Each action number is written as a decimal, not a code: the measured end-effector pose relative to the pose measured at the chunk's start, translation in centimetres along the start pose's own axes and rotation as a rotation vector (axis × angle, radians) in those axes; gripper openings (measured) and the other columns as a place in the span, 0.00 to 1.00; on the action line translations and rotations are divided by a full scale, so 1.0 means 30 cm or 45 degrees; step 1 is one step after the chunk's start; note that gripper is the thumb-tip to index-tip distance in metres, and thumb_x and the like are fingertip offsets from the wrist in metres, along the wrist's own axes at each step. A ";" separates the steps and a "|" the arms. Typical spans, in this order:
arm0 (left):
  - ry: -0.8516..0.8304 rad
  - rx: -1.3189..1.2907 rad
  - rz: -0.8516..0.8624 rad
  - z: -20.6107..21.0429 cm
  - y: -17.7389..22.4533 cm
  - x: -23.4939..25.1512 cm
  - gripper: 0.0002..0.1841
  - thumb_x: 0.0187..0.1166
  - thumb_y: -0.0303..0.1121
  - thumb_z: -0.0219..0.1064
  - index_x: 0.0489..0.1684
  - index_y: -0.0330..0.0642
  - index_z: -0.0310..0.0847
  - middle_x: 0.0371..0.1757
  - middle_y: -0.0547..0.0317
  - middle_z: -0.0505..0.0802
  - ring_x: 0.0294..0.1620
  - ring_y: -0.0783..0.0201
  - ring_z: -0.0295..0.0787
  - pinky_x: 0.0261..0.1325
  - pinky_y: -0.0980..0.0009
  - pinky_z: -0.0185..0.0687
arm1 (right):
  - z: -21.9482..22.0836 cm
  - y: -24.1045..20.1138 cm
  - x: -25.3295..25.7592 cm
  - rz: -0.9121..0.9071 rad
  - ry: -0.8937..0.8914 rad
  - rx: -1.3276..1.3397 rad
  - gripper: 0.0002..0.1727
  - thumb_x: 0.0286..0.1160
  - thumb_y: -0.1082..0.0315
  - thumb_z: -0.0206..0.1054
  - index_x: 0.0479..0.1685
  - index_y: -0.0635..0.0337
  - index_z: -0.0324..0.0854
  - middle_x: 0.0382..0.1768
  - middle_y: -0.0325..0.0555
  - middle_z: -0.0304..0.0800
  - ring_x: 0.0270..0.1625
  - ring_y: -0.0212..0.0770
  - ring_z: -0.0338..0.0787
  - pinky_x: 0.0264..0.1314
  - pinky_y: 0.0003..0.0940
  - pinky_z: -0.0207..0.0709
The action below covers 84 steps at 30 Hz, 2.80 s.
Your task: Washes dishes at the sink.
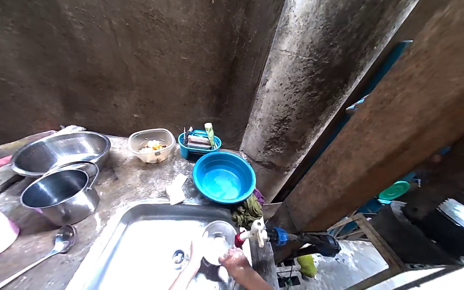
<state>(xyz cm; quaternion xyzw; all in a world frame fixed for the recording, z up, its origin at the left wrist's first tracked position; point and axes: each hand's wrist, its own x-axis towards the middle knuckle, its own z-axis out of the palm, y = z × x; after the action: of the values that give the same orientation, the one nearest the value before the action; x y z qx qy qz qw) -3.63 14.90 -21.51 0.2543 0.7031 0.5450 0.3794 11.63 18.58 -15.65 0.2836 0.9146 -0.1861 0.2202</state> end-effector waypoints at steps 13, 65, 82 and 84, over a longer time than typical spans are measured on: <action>-0.054 -0.637 -0.456 -0.064 -0.017 -0.101 0.26 0.97 0.42 0.35 0.78 0.32 0.67 0.71 0.38 0.80 0.66 0.53 0.78 0.69 0.56 0.74 | 0.118 -0.100 -0.038 0.522 1.320 2.320 0.19 0.93 0.68 0.48 0.59 0.78 0.76 0.44 0.53 0.85 0.44 0.33 0.84 0.53 0.32 0.81; -0.332 0.788 1.218 0.102 0.142 -0.188 0.23 0.79 0.39 0.66 0.66 0.30 0.85 0.71 0.35 0.87 0.76 0.36 0.81 0.77 0.34 0.70 | 0.042 -0.061 -0.161 0.266 1.599 1.975 0.23 0.68 0.87 0.64 0.64 0.83 0.66 0.43 0.50 0.85 0.45 0.24 0.85 0.54 0.20 0.80; 0.006 0.012 0.517 0.004 0.009 -0.192 0.30 0.89 0.35 0.39 0.80 0.14 0.61 0.81 0.22 0.72 0.85 0.36 0.66 0.89 0.51 0.54 | 0.035 -0.148 -0.240 0.456 1.760 2.361 0.12 0.72 0.89 0.58 0.42 0.62 0.65 0.22 0.32 0.78 0.21 0.19 0.78 0.26 0.15 0.73; -0.089 -0.505 -0.058 0.006 0.030 -0.223 0.25 0.95 0.33 0.35 0.82 0.23 0.61 0.76 0.35 0.77 0.75 0.57 0.74 0.79 0.64 0.67 | 0.056 -0.156 -0.260 0.439 1.775 2.517 0.13 0.76 0.89 0.53 0.43 0.60 0.64 0.24 0.32 0.79 0.23 0.20 0.80 0.28 0.16 0.76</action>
<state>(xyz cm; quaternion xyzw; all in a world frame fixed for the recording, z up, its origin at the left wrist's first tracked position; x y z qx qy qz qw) 0.37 10.10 -18.97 0.1775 0.5738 0.6550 0.4584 15.09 10.79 -12.08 0.4855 0.2517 -0.5777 -0.6059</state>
